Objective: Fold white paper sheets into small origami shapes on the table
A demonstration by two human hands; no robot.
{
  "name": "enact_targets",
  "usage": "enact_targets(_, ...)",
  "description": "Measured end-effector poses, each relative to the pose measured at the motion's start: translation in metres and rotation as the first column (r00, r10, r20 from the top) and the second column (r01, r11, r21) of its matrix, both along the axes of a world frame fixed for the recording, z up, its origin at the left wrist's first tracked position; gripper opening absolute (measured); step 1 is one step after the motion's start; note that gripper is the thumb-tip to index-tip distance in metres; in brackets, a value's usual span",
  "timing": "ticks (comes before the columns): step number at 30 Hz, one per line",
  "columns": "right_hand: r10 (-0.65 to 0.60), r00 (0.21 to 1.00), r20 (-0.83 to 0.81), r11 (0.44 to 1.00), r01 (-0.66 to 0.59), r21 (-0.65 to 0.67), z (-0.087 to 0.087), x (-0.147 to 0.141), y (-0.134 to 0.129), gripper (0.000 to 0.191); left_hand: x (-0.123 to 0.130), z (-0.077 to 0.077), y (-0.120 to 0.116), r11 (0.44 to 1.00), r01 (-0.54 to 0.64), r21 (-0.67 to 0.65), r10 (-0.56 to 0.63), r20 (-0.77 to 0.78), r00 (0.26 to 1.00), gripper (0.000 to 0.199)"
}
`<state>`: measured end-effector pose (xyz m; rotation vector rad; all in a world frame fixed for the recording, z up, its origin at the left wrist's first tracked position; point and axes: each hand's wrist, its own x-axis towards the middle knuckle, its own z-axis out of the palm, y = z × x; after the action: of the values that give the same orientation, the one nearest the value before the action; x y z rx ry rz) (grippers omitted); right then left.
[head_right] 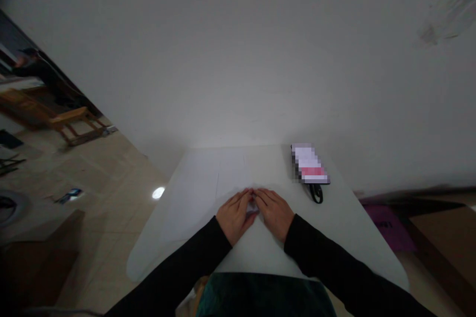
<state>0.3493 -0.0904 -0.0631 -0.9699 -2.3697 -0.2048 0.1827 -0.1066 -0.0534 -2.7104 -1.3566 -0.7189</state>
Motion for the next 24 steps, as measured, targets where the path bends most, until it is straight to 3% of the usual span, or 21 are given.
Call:
enact_targets(11,-0.012,1.000,0.012,1.000,0.012,-0.019,0.004,-0.004,-0.002,0.038,0.001,0.005,0.000,0.999,-0.009,-0.042,0.008,-0.023,1.000,0.046)
enact_targets(18,-0.043,0.997,0.063,0.998,0.045,-0.032,0.004,-0.003,-0.003,0.038,0.002,0.009,-0.007,0.990,-0.142,0.006,0.142,-0.084,0.986,0.046)
enact_targets(24,0.002,0.999,0.045,0.997,0.001,-0.074,0.007,-0.004,-0.002,0.040,0.000,0.017,-0.007,0.990,-0.139,0.000,0.138,-0.099,0.985,0.045)
